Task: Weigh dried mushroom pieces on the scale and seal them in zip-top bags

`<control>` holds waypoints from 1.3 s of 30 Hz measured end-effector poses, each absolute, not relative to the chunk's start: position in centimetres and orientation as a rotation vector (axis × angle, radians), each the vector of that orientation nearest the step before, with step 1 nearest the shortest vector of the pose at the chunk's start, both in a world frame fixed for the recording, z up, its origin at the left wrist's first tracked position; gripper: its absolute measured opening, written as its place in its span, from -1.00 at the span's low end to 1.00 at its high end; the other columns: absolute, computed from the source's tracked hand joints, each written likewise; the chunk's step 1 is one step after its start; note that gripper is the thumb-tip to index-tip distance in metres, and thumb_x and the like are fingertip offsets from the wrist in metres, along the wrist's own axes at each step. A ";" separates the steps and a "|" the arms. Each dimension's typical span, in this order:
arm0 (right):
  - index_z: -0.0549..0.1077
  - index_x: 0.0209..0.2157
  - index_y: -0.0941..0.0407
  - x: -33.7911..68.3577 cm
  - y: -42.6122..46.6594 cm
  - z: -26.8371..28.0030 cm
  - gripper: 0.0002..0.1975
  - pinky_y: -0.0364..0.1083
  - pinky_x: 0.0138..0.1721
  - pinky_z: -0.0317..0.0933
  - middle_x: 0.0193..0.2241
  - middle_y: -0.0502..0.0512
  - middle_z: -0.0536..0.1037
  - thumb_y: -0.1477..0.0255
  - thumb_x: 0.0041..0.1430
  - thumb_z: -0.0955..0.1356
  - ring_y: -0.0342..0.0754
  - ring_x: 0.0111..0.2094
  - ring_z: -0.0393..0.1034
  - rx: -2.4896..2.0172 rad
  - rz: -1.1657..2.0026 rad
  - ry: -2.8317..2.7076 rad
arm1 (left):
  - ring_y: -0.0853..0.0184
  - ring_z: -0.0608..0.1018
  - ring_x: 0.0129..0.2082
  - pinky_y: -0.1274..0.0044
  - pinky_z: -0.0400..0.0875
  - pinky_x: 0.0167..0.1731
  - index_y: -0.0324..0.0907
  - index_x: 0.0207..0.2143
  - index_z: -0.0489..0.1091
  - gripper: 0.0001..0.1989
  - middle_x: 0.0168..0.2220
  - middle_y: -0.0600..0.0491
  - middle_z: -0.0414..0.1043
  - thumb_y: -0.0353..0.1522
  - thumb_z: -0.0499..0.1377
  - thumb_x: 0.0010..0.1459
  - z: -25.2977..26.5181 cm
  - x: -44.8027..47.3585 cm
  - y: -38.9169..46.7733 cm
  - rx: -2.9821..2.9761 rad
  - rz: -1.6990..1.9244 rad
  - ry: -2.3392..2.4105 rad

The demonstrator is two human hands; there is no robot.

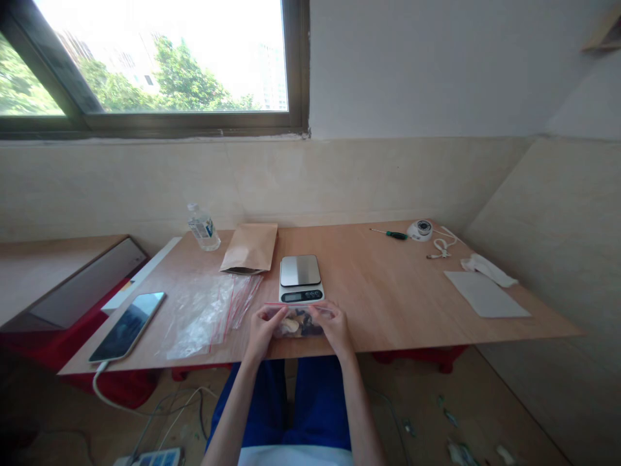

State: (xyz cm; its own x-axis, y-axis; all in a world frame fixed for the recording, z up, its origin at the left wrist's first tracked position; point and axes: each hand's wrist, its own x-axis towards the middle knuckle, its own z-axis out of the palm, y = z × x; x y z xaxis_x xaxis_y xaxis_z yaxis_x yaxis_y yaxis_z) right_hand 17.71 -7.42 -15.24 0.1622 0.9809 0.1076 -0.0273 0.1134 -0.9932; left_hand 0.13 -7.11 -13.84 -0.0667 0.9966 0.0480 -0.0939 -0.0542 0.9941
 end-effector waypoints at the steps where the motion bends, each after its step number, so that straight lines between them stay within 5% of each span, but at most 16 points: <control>1: 0.53 -0.40 0.15 17.7 -7.4 -15.3 -0.72 -0.11 -0.45 0.33 -0.46 0.09 0.54 0.23 -0.11 0.44 -0.03 -0.41 0.44 -1.179 1.009 -1.115 | 0.25 0.55 -0.43 0.53 0.41 -0.44 -0.28 -0.43 0.52 -0.73 -0.46 -0.04 0.54 -0.23 0.30 -0.12 -13.8 0.1 -7.1 1.152 1.348 1.178; 14: 0.56 -0.32 0.11 17.1 -7.7 -14.1 -0.71 -0.07 -0.31 0.33 -0.35 0.11 0.60 0.23 -0.10 0.45 0.03 -0.33 0.48 -1.042 1.309 -1.062 | 0.29 0.55 -0.43 0.51 0.42 -0.39 -0.28 -0.39 0.49 -0.72 -0.43 -0.04 0.55 -0.22 0.26 -0.06 -14.3 0.6 -6.9 1.061 1.344 1.044; 30: 0.49 -0.49 0.14 16.8 -7.2 -14.4 -0.78 -0.17 -0.39 0.26 -0.51 0.02 0.52 0.25 -0.05 0.42 -0.09 -0.42 0.40 -1.126 1.056 -1.135 | 0.23 0.57 -0.34 0.51 0.43 -0.34 -0.28 -0.37 0.51 -0.72 -0.36 -0.08 0.56 -0.22 0.26 -0.05 -14.6 0.3 -6.8 1.143 1.312 1.142; 39: 0.54 -0.30 0.12 16.8 -7.2 -14.7 -0.74 -0.01 -0.16 0.30 -0.34 0.11 0.59 0.27 -0.05 0.43 0.03 -0.26 0.45 -0.993 1.280 -1.163 | 0.23 0.56 -0.36 0.53 0.42 -0.34 -0.28 -0.37 0.52 -0.73 -0.39 -0.06 0.56 -0.23 0.25 -0.04 -13.5 0.6 -7.0 1.173 1.213 1.035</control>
